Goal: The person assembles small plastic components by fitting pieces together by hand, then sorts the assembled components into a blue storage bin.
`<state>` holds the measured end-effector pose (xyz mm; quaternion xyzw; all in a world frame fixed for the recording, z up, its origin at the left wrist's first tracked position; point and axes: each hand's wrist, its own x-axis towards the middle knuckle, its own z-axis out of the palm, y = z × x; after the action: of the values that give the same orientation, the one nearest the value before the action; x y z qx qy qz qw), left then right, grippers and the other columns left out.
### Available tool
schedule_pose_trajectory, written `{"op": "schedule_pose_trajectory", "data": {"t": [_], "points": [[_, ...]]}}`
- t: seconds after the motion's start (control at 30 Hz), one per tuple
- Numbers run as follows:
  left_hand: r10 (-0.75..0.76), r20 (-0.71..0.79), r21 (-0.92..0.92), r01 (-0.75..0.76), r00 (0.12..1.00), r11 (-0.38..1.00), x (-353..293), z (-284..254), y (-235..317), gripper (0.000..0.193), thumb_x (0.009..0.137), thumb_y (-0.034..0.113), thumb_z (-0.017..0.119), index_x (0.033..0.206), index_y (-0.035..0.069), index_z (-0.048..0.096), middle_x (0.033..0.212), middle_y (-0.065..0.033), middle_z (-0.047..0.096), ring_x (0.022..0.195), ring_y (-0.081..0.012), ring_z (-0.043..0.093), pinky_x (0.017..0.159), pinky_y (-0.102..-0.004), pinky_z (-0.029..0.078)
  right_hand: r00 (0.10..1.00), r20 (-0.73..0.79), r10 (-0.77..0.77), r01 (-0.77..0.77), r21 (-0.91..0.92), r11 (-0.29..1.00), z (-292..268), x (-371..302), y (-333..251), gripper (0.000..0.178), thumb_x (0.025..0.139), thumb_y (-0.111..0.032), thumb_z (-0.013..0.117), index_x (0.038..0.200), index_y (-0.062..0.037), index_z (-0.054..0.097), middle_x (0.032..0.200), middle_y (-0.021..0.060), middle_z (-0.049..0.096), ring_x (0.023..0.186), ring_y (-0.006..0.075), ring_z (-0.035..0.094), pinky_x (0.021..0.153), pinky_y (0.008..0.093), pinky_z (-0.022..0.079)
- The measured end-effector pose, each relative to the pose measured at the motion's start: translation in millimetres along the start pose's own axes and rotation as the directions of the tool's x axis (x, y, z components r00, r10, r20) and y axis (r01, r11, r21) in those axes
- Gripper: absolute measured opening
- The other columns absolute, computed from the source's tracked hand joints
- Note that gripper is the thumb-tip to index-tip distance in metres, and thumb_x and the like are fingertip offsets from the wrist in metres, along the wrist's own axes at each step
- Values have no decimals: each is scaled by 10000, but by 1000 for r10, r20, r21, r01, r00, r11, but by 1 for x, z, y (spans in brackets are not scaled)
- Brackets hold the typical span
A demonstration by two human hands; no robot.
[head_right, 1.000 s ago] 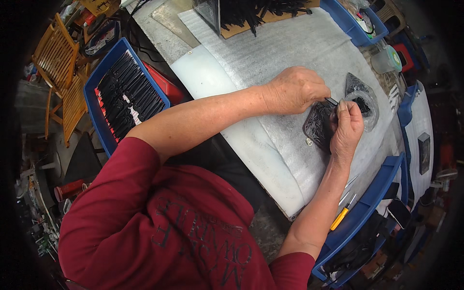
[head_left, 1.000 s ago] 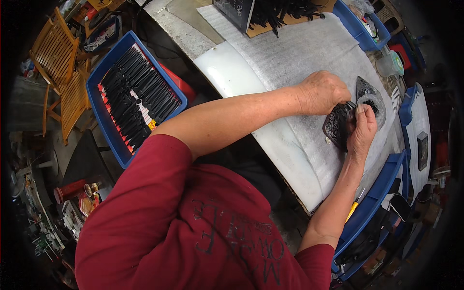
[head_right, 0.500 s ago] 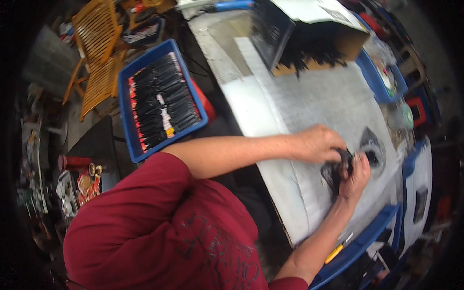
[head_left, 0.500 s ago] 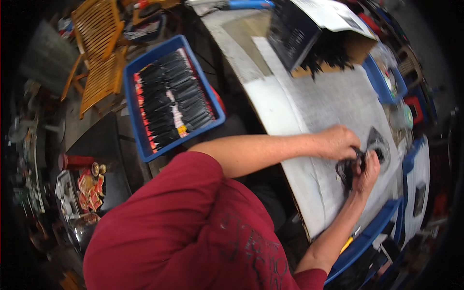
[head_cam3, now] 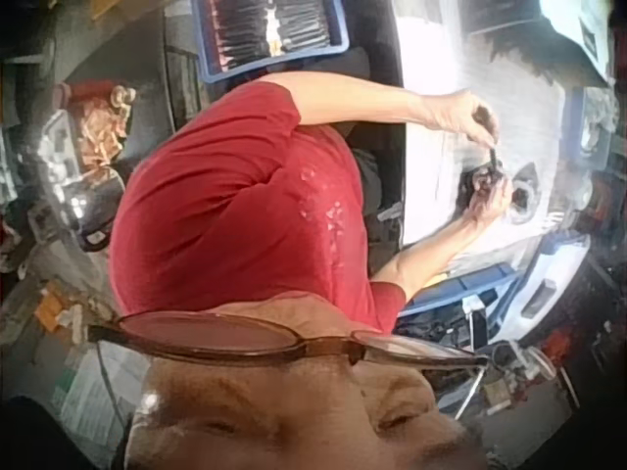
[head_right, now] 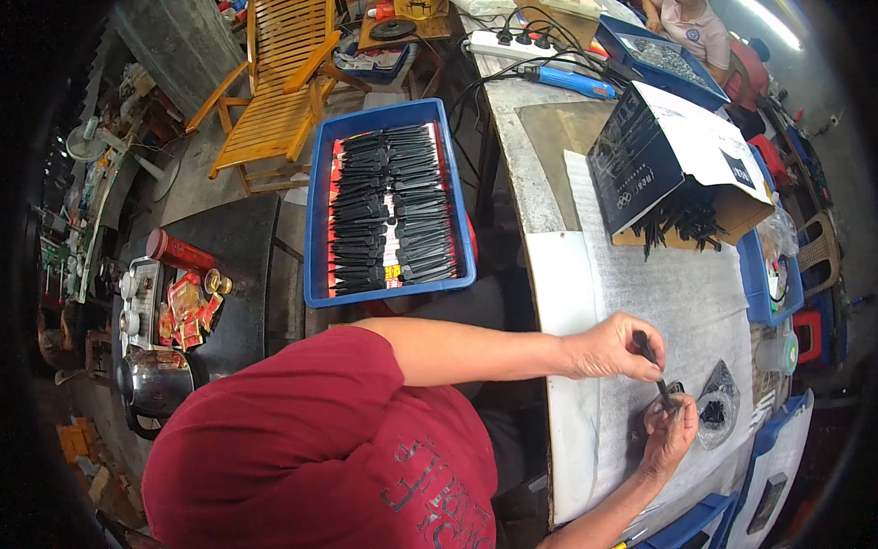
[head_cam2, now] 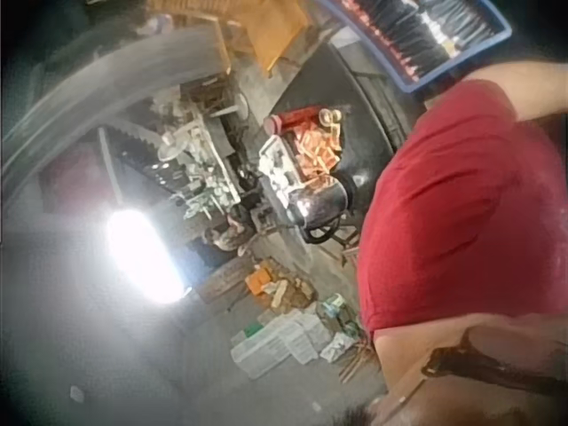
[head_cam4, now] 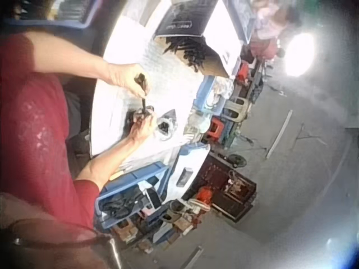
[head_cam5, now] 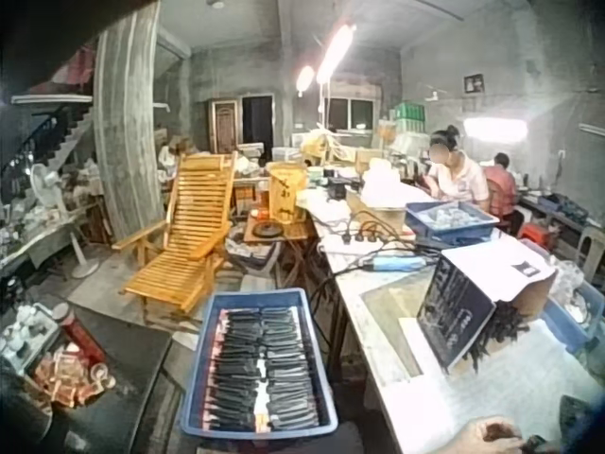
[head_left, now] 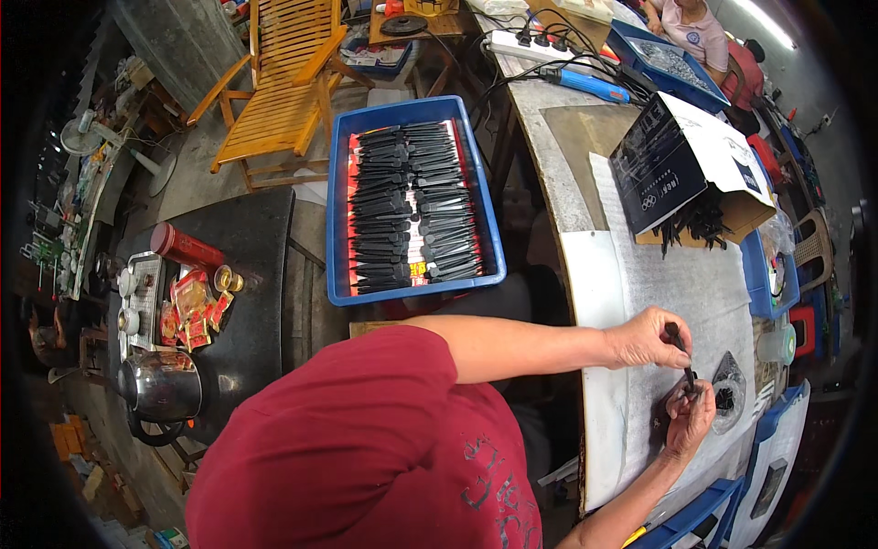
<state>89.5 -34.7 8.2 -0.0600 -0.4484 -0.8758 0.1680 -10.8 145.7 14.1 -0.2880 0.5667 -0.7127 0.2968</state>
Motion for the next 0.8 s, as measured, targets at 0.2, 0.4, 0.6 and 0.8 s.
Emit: {"op": "schedule_pose_trajectory", "data": {"t": [0.2, 0.4, 0.6, 0.8], "points": [[56, -148, 292, -10, 987, 956, -47, -65, 81, 155, 698, 11, 650, 835, 4, 578, 764, -43, 590, 629, -83, 558, 560, -211, 466, 998, -66, -21, 23, 25, 999, -12, 1, 0, 172, 819, -177, 550, 864, -26, 480, 705, 47, 507, 535, 62, 423, 435, 176, 313], [267, -505, 477, 7, 821, 879, -121, -155, 139, 162, 707, 23, 640, 836, 6, 543, 723, -79, 579, 605, -122, 574, 553, -241, 497, 996, -81, -25, 26, 2, 1000, -21, 2, 5, 165, 811, -158, 555, 867, -25, 476, 740, 55, 518, 550, 69, 444, 435, 181, 328], [273, -790, 459, 234, 549, 857, -167, -227, 131, 169, 709, 43, 648, 822, 27, 524, 709, -66, 571, 591, -115, 582, 495, -202, 501, 999, -38, -24, 23, -23, 999, -24, 2, 8, 166, 819, -160, 542, 869, -17, 475, 758, 56, 521, 564, 68, 449, 436, 180, 336], [211, -890, 324, 235, 403, 917, -169, -251, 93, 193, 699, 31, 650, 829, 33, 506, 703, -64, 567, 588, -125, 583, 470, -210, 500, 998, -62, -14, 12, -29, 1000, -24, 1, 9, 162, 824, -157, 534, 882, -20, 470, 775, 54, 522, 586, 62, 449, 448, 178, 347]]}}
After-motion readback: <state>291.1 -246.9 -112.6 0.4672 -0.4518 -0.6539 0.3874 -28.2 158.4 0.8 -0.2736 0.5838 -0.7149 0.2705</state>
